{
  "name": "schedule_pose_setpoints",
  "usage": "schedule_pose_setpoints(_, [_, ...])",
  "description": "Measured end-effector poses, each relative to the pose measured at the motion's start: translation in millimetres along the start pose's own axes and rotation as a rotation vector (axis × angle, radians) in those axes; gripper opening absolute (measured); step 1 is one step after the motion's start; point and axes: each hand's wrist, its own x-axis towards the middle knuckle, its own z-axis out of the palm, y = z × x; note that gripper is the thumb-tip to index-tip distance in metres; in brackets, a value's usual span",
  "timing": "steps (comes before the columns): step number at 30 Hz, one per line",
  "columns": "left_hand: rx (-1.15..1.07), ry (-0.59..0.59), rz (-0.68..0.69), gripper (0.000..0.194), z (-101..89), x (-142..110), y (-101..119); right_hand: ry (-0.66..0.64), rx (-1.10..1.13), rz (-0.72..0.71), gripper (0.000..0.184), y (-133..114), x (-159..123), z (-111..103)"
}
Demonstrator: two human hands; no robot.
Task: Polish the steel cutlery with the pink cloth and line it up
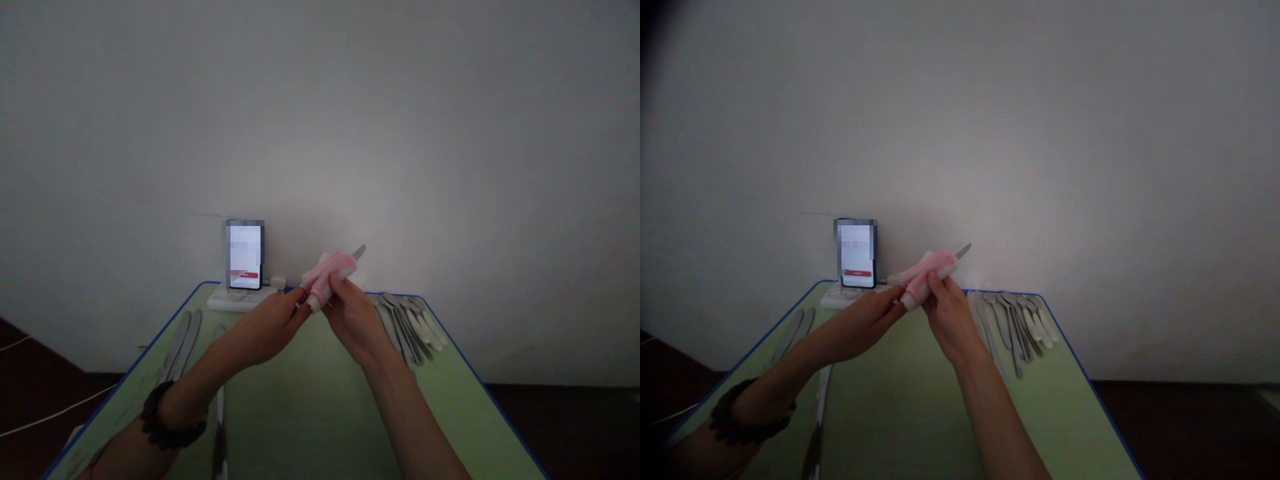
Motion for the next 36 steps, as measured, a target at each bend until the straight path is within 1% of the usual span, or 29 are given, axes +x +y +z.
schedule_pose_setpoints(4, [0.017,0.003,0.028,0.033,1.6,-1.0,3.0,0.041,-0.014,-0.021,0.021,0.2,1.3,-2.0])
schedule_pose_setpoints(8, [0.016,-0.028,0.034,0.033,0.5,-4.4,7.5,0.139,0.020,-0.041,0.019,-5.2,2.7,-3.5])
schedule_pose_setpoints(11, [0.036,-0.091,0.055,0.027,-3.5,-10.2,8.6,0.218,0.042,-0.058,0.021,-13.9,4.0,-6.2])
schedule_pose_setpoints(15, [0.048,-0.229,0.102,0.021,-7.8,-15.3,5.4,0.298,0.062,-0.099,0.025,-25.3,5.2,-8.9])
schedule_pose_setpoints(17, [0.062,-0.236,0.103,0.024,-8.6,-15.5,4.4,0.322,0.064,-0.134,0.026,-26.7,4.8,-8.0])
schedule_pose_setpoints(20, [0.117,-0.194,0.070,0.029,-9.3,-15.3,6.2,0.307,0.011,-0.152,0.028,-21.4,1.8,-3.0])
schedule_pose_setpoints(22, [0.138,-0.197,0.047,0.032,-10.0,-15.6,8.7,0.287,-0.052,-0.150,0.030,-14.2,-1.7,1.7])
schedule_pose_setpoints(25, [0.097,-0.205,0.030,0.035,-10.7,-15.8,12.7,0.290,-0.165,-0.143,0.034,-2.2,-6.6,7.8])
schedule_pose_setpoints(28, [0.056,-0.198,0.022,0.037,-9.7,-14.9,15.4,0.270,-0.251,-0.091,0.037,5.9,-7.9,9.7])
schedule_pose_setpoints(32, [0.021,-0.218,0.003,0.037,-7.7,-15.6,16.3,0.245,-0.244,-0.046,0.037,6.0,-4.0,3.8])
schedule_pose_setpoints(36, [0.077,-0.240,0.012,0.033,-8.4,-19.4,13.5,0.293,-0.224,-0.088,0.035,-3.3,-0.4,-3.0])
